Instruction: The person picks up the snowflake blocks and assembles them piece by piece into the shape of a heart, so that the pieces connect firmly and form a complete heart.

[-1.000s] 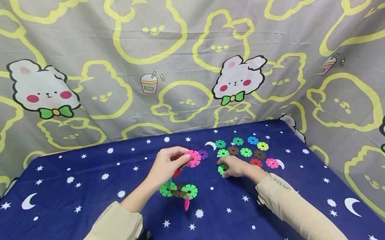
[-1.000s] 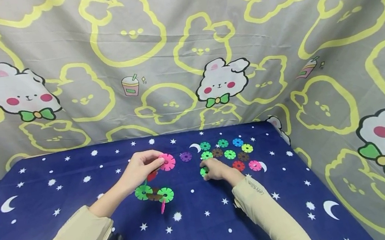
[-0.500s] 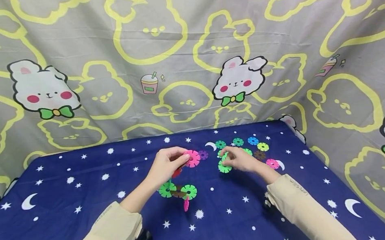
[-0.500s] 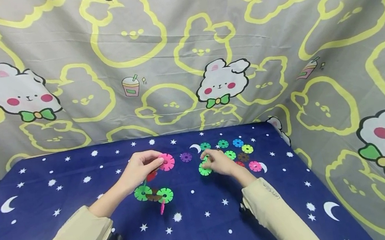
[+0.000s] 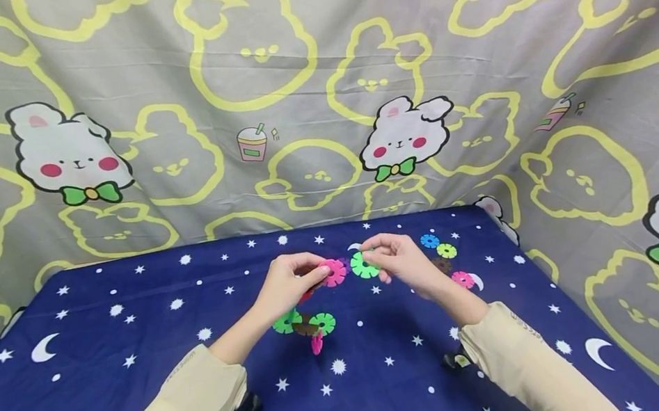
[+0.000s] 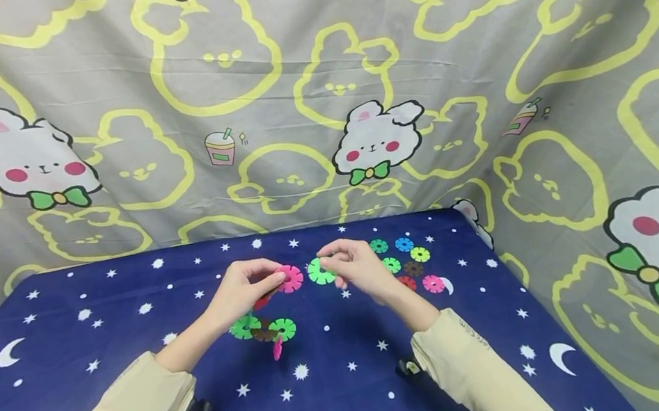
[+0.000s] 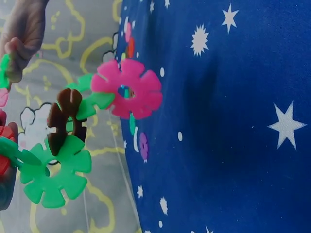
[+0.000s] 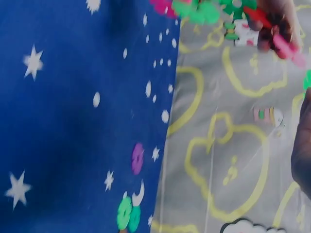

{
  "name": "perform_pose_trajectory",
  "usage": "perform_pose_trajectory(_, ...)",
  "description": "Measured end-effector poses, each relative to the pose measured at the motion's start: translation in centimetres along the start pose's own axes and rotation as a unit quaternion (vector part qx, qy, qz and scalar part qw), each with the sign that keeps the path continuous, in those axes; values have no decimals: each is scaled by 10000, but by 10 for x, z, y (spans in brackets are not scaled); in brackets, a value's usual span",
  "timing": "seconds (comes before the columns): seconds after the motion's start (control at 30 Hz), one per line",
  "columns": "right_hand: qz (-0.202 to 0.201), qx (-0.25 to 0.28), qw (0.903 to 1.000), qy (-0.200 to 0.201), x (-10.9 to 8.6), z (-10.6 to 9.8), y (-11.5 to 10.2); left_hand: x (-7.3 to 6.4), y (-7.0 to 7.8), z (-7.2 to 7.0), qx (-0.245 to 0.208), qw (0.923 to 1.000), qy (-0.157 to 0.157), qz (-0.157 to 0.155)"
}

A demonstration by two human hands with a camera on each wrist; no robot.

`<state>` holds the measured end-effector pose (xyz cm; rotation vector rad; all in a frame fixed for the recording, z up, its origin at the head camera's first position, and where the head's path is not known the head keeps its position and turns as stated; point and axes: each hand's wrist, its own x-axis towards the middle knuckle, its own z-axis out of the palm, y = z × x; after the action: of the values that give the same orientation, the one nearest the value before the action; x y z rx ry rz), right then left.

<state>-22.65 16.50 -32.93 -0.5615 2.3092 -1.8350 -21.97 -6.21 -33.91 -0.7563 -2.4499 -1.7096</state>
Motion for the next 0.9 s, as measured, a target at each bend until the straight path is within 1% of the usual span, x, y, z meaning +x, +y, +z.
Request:
perform_pose_trajectory(0.1, 113, 95, 9999, 29, -1, 6, -5, 0, 2, 1, 127, 9999, -38, 88)
perform_pose_trajectory(0.2, 185, 50, 9998, 41, -2, 11, -8, -1, 3, 3, 288, 9993, -99, 231)
perform_pose_trajectory(0.33, 180, 6, 9998, 42, -2, 13, -8, 0, 2, 4, 365, 9989, -132, 260)
perform_pose_trajectory(0.47, 187, 406, 9989, -139, -2, 11, -6, -1, 5, 2, 284, 9995, -71, 117)
perform_pose_trajectory(0.53, 187, 668, 9972, -282, -3, 9, -4, -2, 9, 0, 201, 9998, -46, 53)
perform_pose_trajectory(0.57, 193, 813, 9959, -348, -3, 9, -3, -3, 13, -1, 171, 9998, -46, 49)
perform_pose_trajectory(0.7, 140, 1053, 9933, -462, -4, 8, -1, -6, 20, -3, 18, 10000, -93, -16)
perform_pose_trajectory(0.77, 142, 1134, 9923, -470, -5, 9, 0, -6, 19, -3, -19, 9999, -104, -17)
perform_pose_trajectory(0.9, 157, 1233, 9912, -455, -5, 12, 1, -5, 12, -3, 25, 10000, -59, 28)
